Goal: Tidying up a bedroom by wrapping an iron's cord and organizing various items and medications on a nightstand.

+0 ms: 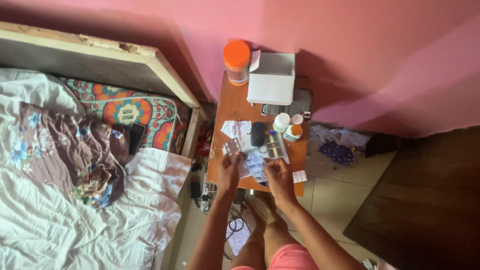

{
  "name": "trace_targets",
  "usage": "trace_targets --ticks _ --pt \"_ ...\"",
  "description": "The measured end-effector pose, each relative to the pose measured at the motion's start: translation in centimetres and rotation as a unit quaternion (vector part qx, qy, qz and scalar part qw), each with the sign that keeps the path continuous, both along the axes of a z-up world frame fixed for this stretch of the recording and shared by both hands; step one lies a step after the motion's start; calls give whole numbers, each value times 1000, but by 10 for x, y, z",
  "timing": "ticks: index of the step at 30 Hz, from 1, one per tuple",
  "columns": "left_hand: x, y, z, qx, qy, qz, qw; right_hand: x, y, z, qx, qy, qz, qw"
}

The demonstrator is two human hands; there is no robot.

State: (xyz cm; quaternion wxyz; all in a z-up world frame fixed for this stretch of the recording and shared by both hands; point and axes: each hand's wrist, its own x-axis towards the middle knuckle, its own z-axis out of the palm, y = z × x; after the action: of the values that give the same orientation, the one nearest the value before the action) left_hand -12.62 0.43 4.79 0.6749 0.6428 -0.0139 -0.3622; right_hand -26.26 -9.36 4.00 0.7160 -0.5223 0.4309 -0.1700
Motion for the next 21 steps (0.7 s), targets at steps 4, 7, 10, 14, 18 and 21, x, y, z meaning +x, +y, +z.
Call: trace_targets --ticks 4,7,10,14,18,21 --pt "6 -1 -1 14 -75 5 997 14 4 -15 -94 -20 -43 994" --pt "-2 -22 13 58 -107 -50 991 34 2 -7 -86 -60 -24 994" --pt "-7 -44 33 30 -82 -73 994 52 -6 19 -6 -39 10 999" --pt "0 -51 -29 -10 -89 -28 996 53 -27 -17 -56 -57 42 996" --pt "12 -42 -39 36 53 30 997 52 -43 -40 -118 -47 177 976" --pt "14 -29 -105 44 -77 63 994 65 -68 -47 -101 -174 324 924"
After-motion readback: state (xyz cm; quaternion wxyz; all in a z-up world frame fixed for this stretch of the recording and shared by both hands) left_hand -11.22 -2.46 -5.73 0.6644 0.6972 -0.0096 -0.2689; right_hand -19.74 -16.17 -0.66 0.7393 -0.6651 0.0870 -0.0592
